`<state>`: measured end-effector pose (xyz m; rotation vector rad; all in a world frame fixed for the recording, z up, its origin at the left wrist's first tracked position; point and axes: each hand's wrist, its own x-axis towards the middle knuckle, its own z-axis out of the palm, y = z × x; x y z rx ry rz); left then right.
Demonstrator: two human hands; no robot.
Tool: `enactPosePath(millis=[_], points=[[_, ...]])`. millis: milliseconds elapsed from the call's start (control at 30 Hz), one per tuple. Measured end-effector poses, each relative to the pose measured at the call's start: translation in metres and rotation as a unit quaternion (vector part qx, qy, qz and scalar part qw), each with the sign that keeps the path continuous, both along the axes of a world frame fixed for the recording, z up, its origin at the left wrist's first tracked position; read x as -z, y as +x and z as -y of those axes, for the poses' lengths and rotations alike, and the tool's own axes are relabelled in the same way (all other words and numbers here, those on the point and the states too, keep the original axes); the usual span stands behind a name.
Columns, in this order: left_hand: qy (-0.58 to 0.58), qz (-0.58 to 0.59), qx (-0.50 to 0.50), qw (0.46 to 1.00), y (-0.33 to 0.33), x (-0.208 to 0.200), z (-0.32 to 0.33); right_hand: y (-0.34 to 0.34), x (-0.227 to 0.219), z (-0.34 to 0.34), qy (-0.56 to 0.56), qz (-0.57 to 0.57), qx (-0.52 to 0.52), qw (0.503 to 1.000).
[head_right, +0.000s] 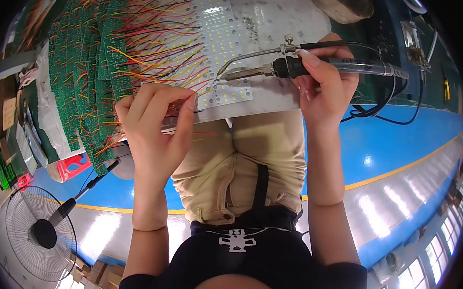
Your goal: Soldering wires onto LED circuit boards at a factory workstation.
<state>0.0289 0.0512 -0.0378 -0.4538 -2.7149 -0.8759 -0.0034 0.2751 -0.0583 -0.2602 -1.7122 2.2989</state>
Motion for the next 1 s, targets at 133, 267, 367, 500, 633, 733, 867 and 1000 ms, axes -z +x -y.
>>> enactPosePath(millis=[133, 267, 367, 500, 633, 733, 867, 1000], points=[[0.0, 0.001, -0.002, 1.0, -0.0008, 0.0036, 0.0005, 0.0005, 0.0011, -0.0018, -0.003, -0.003, -0.003, 1.0], [0.002, -0.001, -0.015, 1.0, -0.0005, 0.0047, -0.0003, 0.0005, 0.001, -0.0012, -0.006, -0.014, -0.018, 1.0], [-0.002, -0.005, -0.019, 1.0, -0.0004, 0.0051, -0.0013, 0.001, 0.0006, -0.0011, -0.001, -0.003, -0.02, 1.0], [-0.005, -0.005, -0.027, 1.0, -0.0001, 0.006, -0.0017, 0.001, 0.0009, -0.0002, 0.01, 0.012, -0.014, 1.0], [-0.004, -0.01, -0.032, 0.999, -0.0004, 0.0063, -0.0024, 0.001, 0.0023, -0.0013, 0.017, 0.012, -0.023, 1.0], [-0.003, -0.009, -0.035, 0.999, 0.0002, 0.0072, -0.0021, 0.0012, 0.0034, -0.0021, 0.024, 0.008, -0.03, 0.999], [-0.001, -0.006, -0.041, 0.999, 0.0002, 0.0078, -0.0029, 0.0015, 0.0039, -0.002, 0.022, 0.004, -0.031, 0.999], [0.002, -0.008, -0.039, 0.999, 0.0001, 0.0079, -0.0033, 0.0018, 0.0032, -0.0016, 0.022, 0.006, -0.03, 0.999]])
